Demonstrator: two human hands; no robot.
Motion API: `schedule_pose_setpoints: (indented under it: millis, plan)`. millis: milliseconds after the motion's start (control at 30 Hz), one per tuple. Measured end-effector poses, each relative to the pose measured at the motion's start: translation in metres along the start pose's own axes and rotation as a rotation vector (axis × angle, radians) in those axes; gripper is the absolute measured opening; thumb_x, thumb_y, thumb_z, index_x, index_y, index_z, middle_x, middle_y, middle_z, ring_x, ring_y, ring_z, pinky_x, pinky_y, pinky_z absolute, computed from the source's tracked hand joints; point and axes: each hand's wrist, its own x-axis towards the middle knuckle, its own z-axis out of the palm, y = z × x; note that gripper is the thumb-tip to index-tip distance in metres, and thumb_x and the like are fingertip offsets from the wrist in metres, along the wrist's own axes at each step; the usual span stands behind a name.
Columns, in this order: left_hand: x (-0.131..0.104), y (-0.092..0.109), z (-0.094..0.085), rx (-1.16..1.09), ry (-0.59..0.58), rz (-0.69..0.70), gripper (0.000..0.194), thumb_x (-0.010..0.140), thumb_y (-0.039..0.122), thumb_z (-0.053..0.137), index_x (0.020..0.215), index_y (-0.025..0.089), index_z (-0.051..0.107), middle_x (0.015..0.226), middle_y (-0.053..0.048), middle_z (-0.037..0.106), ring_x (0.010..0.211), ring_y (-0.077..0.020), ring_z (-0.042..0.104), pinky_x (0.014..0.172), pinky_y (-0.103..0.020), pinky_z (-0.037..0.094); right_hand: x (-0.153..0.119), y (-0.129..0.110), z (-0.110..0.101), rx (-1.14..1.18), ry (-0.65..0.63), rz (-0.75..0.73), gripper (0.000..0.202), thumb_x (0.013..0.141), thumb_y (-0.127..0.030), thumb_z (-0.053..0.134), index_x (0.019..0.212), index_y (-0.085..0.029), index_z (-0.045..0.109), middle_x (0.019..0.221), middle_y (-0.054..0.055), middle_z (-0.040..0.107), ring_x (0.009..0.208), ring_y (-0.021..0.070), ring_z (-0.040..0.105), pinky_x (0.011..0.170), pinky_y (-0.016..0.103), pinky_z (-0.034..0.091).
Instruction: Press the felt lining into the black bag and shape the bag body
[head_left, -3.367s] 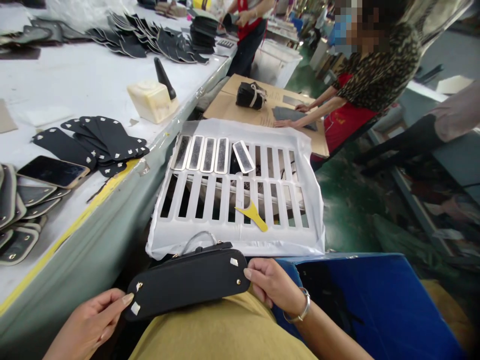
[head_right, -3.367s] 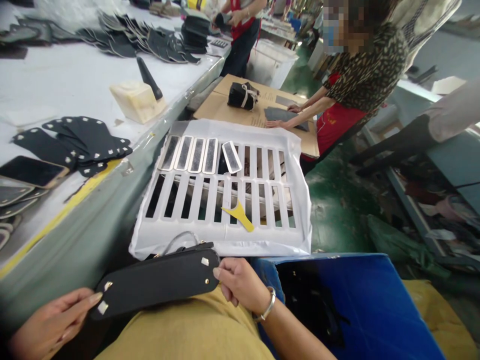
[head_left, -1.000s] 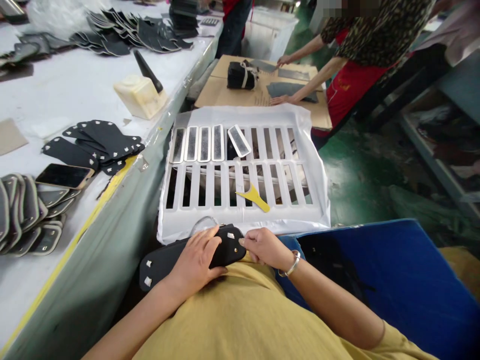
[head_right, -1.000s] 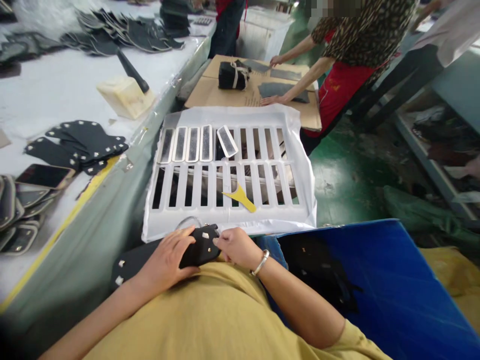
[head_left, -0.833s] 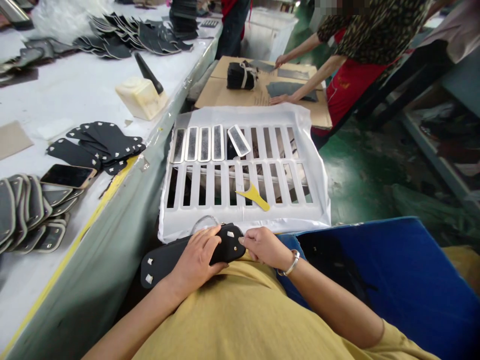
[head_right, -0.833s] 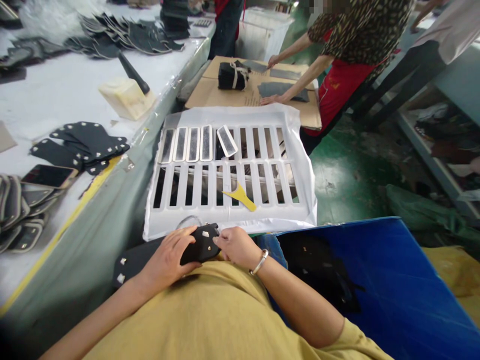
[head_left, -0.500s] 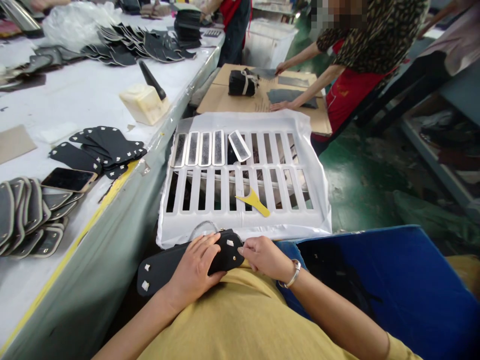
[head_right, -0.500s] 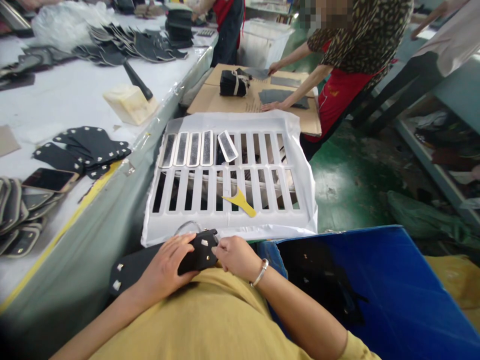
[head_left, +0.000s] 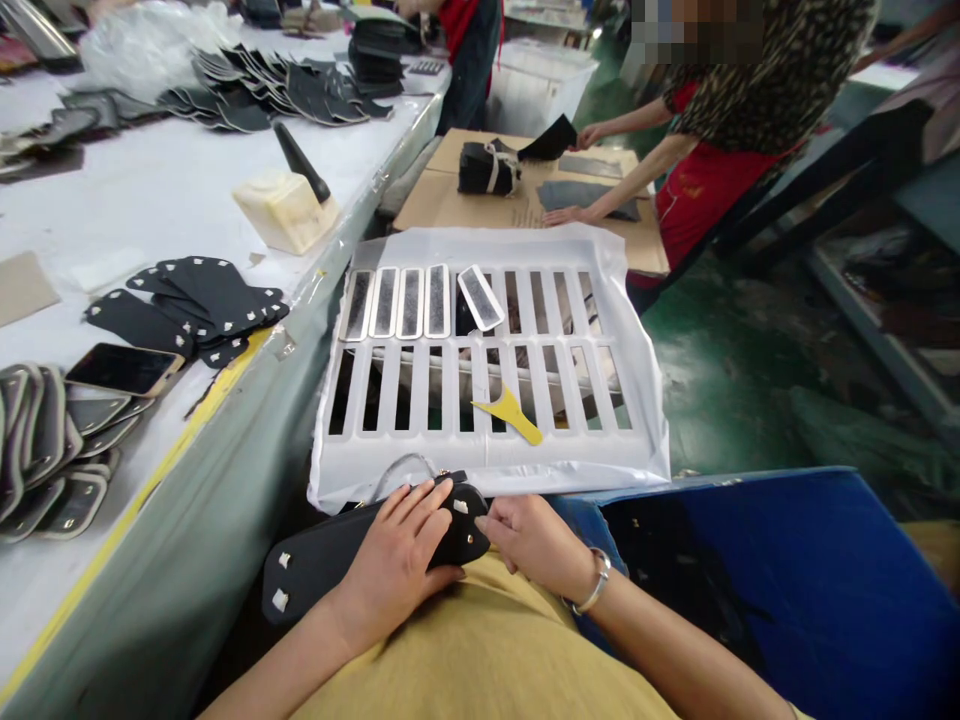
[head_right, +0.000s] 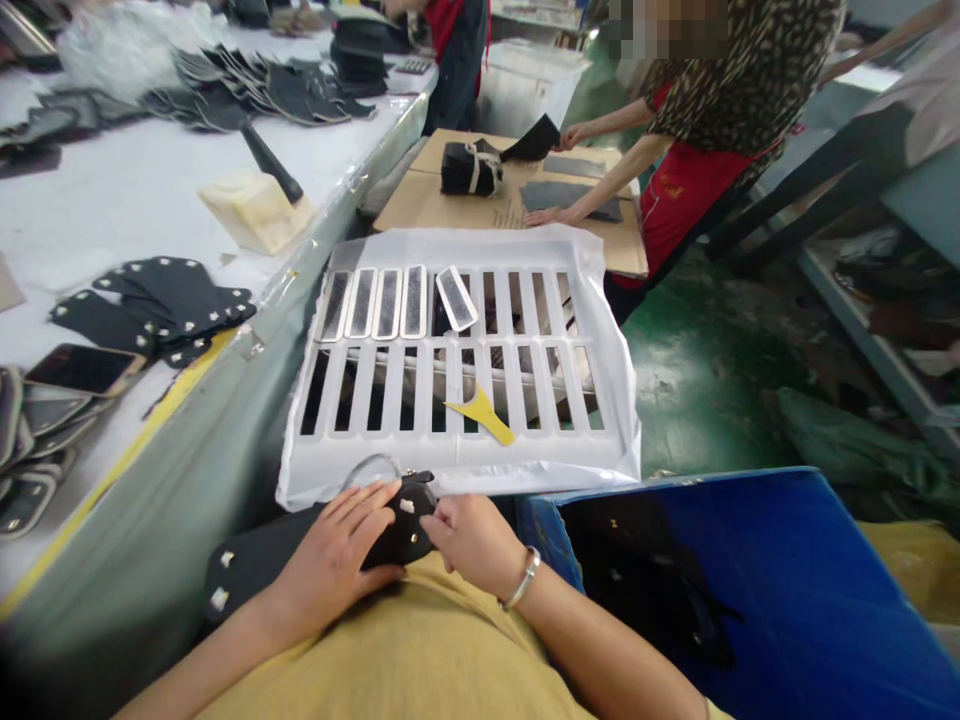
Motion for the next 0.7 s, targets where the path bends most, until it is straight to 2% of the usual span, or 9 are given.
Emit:
schedule_pose_setpoints:
  millis: [100,233,367,433,533,700]
  plan:
    - [0.006,0.004,0.002,-0.015,0.007,0.033,0.035,0.076,0.034,0.064,0.105,0.016,0.056,0.134,-0.016,0.047,0.123,-0.029,0.044,0.101,-0.049,0.038,0.001,-0.004,-0.002,-0.037,-0.005,-0.005,0.033,0.084,-0.033,0.046,0.054,-0.018,0.049,0.04,-0.002,0.053,0.037,0.008,0.045,0.044,0.02,0.03]
    - [0.009,0.007,0.003,0.031,-0.006,0.064,0.045,0.077,0.03,0.064,0.118,0.018,0.053,0.135,-0.016,0.045,0.122,-0.0306,0.044,0.1,-0.05,0.038,0.003,-0.005,-0.006,-0.044,-0.022,-0.018,0.031,0.081,-0.033,0.049,0.054,-0.018,0.049,0.04,-0.003,0.05,0.038,0.0079,0.045,0.043,0.02,0.03]
    - [0.008,0.007,0.002,0.057,-0.018,0.073,0.048,0.076,0.029,0.065,0.122,0.022,0.053,0.135,-0.016,0.045,0.122,-0.0315,0.043,0.1,-0.05,0.038,0.006,0.012,-0.012,0.181,-0.129,0.109,0.032,0.08,-0.042,0.051,0.058,-0.019,0.046,0.04,-0.005,0.047,0.033,0.0072,0.04,0.037,0.02,0.029]
    - [0.008,0.008,0.001,0.058,-0.025,0.073,0.047,0.076,0.03,0.064,0.121,0.022,0.054,0.134,-0.016,0.045,0.122,-0.0314,0.044,0.1,-0.051,0.038,0.005,0.025,-0.013,0.319,-0.089,0.136,0.031,0.082,-0.042,0.048,0.062,-0.019,0.045,0.042,-0.006,0.047,0.032,0.0059,0.038,0.035,0.018,0.027]
    - [0.008,0.01,0.001,0.063,-0.023,0.074,0.045,0.077,0.03,0.063,0.12,0.021,0.055,0.133,-0.016,0.046,0.121,-0.0309,0.044,0.1,-0.05,0.038,-0.001,0.041,-0.011,0.419,0.036,0.107,0.027,0.083,-0.041,0.047,0.069,-0.018,0.046,0.045,-0.007,0.048,0.033,0.0047,0.038,0.035,0.016,0.027]
    - [0.008,0.013,0.001,0.082,0.0,0.07,0.043,0.076,0.028,0.063,0.118,0.02,0.057,0.131,-0.016,0.048,0.12,-0.0305,0.045,0.098,-0.049,0.039,-0.013,0.042,0.0,0.456,0.085,0.066,0.025,0.082,-0.039,0.048,0.07,-0.017,0.046,0.048,-0.006,0.049,0.037,0.0048,0.04,0.038,0.016,0.029]
